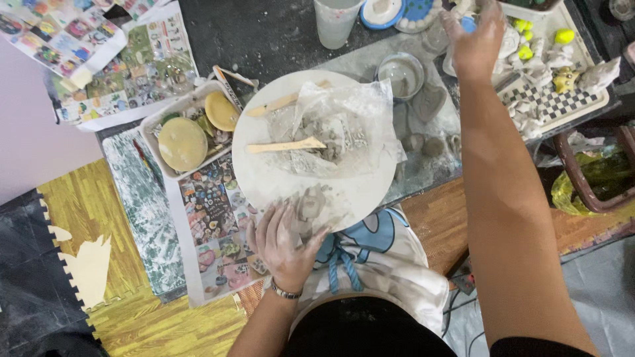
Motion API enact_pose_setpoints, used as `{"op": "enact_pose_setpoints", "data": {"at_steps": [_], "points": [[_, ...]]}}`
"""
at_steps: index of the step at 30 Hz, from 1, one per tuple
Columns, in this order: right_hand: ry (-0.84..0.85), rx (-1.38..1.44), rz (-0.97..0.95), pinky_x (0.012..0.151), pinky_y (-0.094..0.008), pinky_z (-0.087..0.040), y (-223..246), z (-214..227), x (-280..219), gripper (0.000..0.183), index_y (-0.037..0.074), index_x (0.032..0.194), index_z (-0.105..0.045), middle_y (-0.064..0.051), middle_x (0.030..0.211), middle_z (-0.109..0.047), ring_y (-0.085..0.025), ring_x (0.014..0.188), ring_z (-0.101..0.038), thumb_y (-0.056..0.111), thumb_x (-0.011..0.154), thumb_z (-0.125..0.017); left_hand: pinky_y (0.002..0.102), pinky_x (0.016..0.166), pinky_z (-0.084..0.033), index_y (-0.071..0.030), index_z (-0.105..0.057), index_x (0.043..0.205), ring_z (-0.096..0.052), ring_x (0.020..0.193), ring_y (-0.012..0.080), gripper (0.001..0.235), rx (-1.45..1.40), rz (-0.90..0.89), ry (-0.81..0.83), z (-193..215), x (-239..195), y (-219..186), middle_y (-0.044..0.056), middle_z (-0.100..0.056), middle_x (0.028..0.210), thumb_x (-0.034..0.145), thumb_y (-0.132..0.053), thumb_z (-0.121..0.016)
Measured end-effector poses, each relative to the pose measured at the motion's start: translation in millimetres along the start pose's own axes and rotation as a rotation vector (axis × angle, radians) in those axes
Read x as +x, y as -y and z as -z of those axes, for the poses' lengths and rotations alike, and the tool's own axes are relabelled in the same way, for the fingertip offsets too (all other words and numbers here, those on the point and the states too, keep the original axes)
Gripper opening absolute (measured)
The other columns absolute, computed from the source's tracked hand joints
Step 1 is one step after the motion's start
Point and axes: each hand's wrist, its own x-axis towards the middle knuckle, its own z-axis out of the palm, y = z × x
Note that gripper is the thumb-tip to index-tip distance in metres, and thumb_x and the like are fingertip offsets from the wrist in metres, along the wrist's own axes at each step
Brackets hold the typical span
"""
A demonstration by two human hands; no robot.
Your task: The person shapes a small piece of gray clay by hand, repeatedly rolling and pressing it into a compact form. They place the shaped clay onto a tray with other similar pieces and continue to handle and refine the clay with their hands.
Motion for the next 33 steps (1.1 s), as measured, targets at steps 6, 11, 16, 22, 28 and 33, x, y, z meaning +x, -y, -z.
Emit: {"op": "enact_pose_setpoints", "data": {"at_steps": [6,11,16,22,28,33], "points": [[0.145,-0.054,-0.084,0.096,-0.045,-0.05,-13,-23,-1,0.048,-0.001,0.12,-0.068,-0.021,0.118,-0.07,-0.04,0.11,-0.064,0.029,0.09,-0.091,0.057,0.115,-0.037,-0.004,-0.063,0.12,-0.057,0.127,0.0428,0.058,-0.036,0.023,-0.015,18,-11,17,0.015,-0.065,0.126,0.09,-0.051,-0.076],[0.067,0.131,-0.257,0.095,-0.039,-0.05,-14,-6,-9,0.036,0.0,0.115,-0.069,-0.016,0.112,-0.071,-0.029,0.104,-0.066,0.029,0.097,-0.082,0.057,0.112,-0.043,-0.002,-0.064,0.122,-0.059,0.124,0.0405,0.039,-0.23,-0.031,-0.038,37,-7,30,0.018,-0.064,0.127,0.095,-0.03,-0.067],[-0.109,0.44,0.241,0.107,-0.049,-0.05,34,79,-47,0.012,-0.003,0.112,-0.065,-0.021,0.122,-0.066,-0.038,0.118,-0.066,0.005,0.116,-0.073,0.053,0.107,-0.05,-0.004,-0.065,0.118,-0.063,0.12,0.0378,0.034,-0.32,-0.109,-0.04,57,5,27,0.016,-0.067,0.119,0.096,-0.03,-0.065],[0.255,0.493,0.305,0.084,-0.04,-0.056,175,186,-161,0.022,0.003,0.107,-0.059,-0.014,0.107,-0.068,-0.027,0.098,-0.068,0.019,0.099,-0.071,0.038,0.081,-0.056,-0.004,-0.064,0.117,-0.071,0.099,0.0258,0.051,-0.503,-0.267,0.087,63,29,-13,0.01,-0.073,0.107,0.095,-0.049,-0.071],[0.995,0.497,0.155,0.068,-0.039,-0.057,283,206,-211,0.06,0.009,0.114,-0.059,-0.009,0.089,-0.073,-0.027,0.078,-0.072,0.032,0.069,-0.09,0.039,0.056,-0.047,-0.008,-0.058,0.088,-0.062,0.064,0.0269,0.046,-0.394,-0.296,0.341,73,35,-40,0.008,-0.06,0.072,0.086,-0.049,-0.078],[1.009,0.57,-0.006,0.078,-0.039,-0.057,303,202,-218,0.069,0.01,0.13,-0.048,-0.011,0.103,-0.073,-0.029,0.092,-0.072,0.025,0.074,-0.085,0.04,0.053,-0.046,-0.01,-0.055,0.075,-0.057,0.055,0.0262,0.04,-0.366,-0.293,0.412,69,20,-43,0.007,-0.053,0.062,0.089,-0.038,-0.08]]}}
